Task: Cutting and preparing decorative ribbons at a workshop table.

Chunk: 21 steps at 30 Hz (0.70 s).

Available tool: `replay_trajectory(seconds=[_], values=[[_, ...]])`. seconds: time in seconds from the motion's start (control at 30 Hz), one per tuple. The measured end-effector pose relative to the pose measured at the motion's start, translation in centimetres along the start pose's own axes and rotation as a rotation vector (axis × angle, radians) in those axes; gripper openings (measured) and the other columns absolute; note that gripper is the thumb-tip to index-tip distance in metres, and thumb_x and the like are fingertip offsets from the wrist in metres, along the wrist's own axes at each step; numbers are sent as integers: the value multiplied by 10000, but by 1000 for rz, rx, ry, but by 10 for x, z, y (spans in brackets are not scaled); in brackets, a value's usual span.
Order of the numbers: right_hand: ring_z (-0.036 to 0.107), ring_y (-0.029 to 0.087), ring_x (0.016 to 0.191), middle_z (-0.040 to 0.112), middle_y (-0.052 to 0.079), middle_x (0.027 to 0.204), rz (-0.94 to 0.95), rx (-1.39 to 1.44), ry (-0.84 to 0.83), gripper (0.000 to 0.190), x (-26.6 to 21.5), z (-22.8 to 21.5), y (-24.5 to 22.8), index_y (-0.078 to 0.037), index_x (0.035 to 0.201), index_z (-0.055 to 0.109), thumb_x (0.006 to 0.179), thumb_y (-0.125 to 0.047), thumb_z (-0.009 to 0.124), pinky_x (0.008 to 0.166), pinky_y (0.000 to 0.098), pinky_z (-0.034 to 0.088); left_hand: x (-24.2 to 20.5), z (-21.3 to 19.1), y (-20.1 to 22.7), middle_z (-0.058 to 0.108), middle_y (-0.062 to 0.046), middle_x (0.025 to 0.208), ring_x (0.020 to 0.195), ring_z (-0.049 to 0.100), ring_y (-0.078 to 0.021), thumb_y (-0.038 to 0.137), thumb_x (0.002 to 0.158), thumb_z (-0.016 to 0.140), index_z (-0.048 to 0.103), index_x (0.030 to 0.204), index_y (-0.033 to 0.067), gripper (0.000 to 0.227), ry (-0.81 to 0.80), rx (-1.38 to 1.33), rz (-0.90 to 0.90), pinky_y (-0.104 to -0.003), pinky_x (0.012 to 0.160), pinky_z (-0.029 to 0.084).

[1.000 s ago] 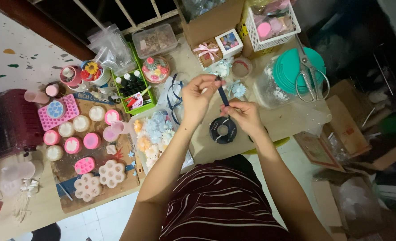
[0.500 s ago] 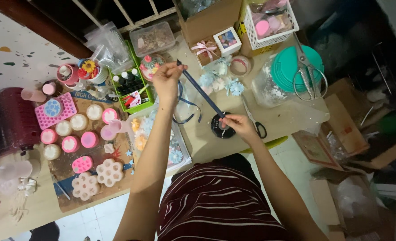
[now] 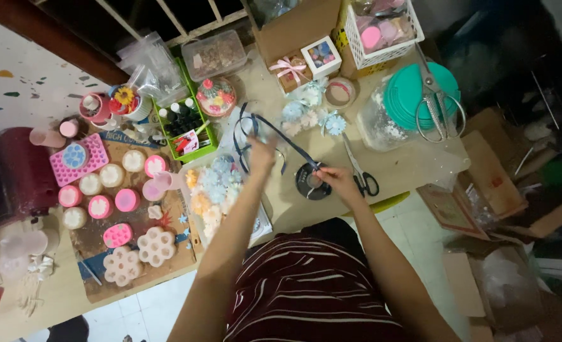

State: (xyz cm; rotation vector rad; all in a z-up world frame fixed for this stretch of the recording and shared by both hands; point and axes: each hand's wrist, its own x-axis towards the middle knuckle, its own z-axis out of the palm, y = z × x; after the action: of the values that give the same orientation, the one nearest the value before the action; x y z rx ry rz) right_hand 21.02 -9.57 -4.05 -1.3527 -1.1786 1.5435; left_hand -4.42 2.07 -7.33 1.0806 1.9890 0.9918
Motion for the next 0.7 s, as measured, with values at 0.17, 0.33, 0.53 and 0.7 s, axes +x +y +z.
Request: replay_trajectory(seconds=[0.17,0.33,0.53,0.7], values=[[668,106,857,771,35,946,-20,-25,34,233,8,-6,34,0,1063,778,971,-198,697,787,267,522,-124,33,4,712,-203,1155,1002,667,-249,156,888,677,555,1400,10,547,-549,-318,-92,-359,852,547],[623,96,833,741,19,935,-25,-22,43,237,0,-5,32,-18,1109,765,970,-183,666,754,267,499,-138,43,-8,693,-81,1195,1049,635,-130,41,1037,584,663,1310,-18,289,-845,-637,10,-259,942,509],[652,194,866,749,69,955,-90,-325,226,231,-12,-35,54,-23,1091,758,942,-187,692,777,346,522,-121,45,-14,727,-62,1037,840,644,-141,-51,915,522,685,1300,-2,421,-853,-681,-203,-247,750,516],[642,393,967,708,198,1030,-196,-1000,577,270,-44,-50,55,-11,1080,737,875,-186,717,805,485,534,-107,35,-9,722,-54,1003,775,616,-114,-32,955,572,706,1257,-35,330,-745,-655,-274,-241,653,482]])
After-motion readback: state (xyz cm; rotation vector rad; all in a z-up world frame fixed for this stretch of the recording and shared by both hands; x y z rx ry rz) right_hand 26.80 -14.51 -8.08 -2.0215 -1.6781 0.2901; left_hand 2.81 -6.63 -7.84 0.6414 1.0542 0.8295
